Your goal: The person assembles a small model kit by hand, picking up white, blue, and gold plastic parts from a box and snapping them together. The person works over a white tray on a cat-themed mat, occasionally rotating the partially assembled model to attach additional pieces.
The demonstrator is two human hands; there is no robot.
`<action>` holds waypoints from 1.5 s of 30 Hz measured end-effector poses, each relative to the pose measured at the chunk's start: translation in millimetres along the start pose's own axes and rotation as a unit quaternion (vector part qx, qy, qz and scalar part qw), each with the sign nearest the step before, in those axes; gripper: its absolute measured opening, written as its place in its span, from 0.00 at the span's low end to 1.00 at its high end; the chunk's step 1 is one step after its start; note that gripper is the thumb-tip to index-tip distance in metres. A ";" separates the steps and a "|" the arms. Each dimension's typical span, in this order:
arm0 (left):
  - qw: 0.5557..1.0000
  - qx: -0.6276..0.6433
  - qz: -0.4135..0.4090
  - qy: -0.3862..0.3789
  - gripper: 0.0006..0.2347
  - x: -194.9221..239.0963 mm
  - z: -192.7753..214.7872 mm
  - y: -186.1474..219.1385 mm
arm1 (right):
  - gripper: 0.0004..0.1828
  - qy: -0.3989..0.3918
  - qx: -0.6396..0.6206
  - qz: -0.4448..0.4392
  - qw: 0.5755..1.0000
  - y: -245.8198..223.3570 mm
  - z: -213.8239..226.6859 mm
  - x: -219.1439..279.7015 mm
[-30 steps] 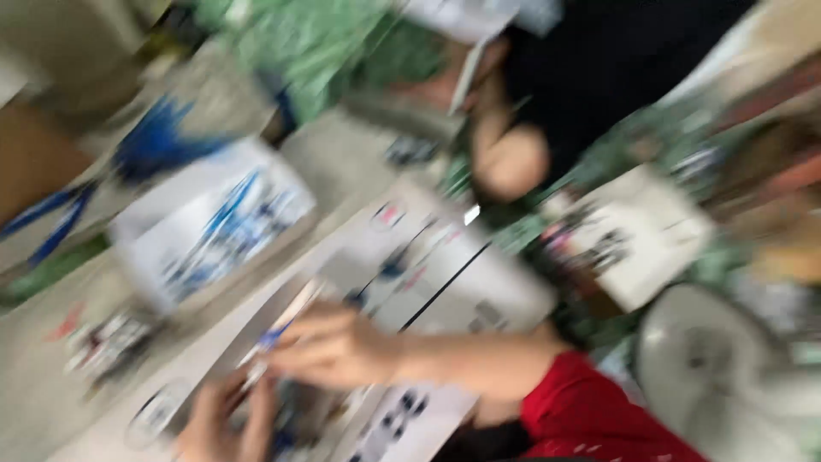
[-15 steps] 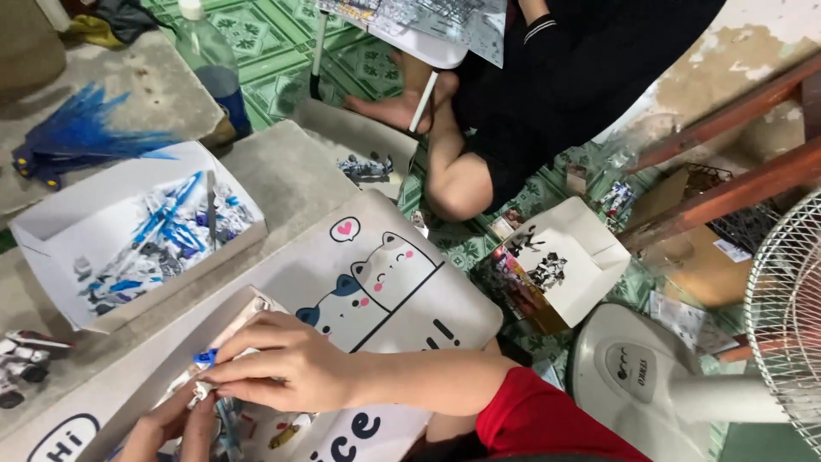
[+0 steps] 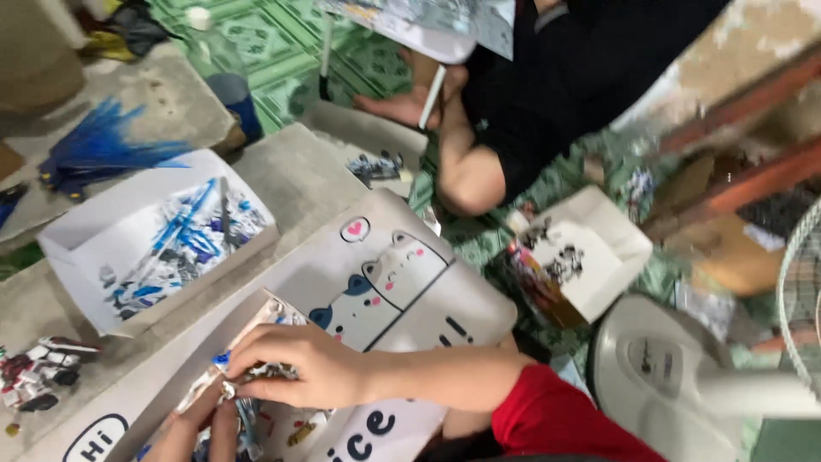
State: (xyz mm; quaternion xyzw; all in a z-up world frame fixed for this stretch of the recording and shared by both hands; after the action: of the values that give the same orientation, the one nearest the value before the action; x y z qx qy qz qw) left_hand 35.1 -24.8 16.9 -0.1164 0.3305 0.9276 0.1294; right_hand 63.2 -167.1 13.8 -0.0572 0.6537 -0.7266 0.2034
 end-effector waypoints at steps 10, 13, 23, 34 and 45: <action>0.988 -0.035 -0.134 0.065 0.06 5.1 9.8 8.6 | 0.10 -0.039 0.026 -0.005 0.999 -10.1 -0.9 -3.9; 0.990 -0.015 -0.122 0.074 0.06 -0.5 12.3 14.4 | 0.09 -0.072 -0.062 -0.082 0.992 -2.6 2.1 -8.7; 0.974 0.013 -0.208 0.083 0.09 -5.5 17.0 10.7 | 0.08 -0.058 -0.049 -0.036 0.996 -2.4 3.8 -9.0; 0.966 0.040 -0.225 0.119 0.07 -4.8 19.2 15.6 | 0.07 -0.036 -0.009 -0.048 0.998 -10.2 6.0 -10.0; 0.974 0.116 -0.177 0.085 0.09 -12.9 21.8 13.6 | 0.07 -0.038 0.034 -0.011 0.999 -19.2 2.7 -7.2</action>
State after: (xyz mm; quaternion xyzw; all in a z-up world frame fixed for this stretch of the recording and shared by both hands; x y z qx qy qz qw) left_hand 40.1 -23.1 45.2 -0.2356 0.4200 0.8319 0.2758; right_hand 66.5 -165.7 34.1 -0.0852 0.6195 -0.7481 0.2218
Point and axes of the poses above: each hand's wrist, its own x-axis away from the middle knuckle, its own z-axis out of the back of the hand, y = z × x, the point moved 6 cm from there along -x, towards the middle knuckle, and after that the axes turned 12 degrees about -z, right-handed, at the moved point
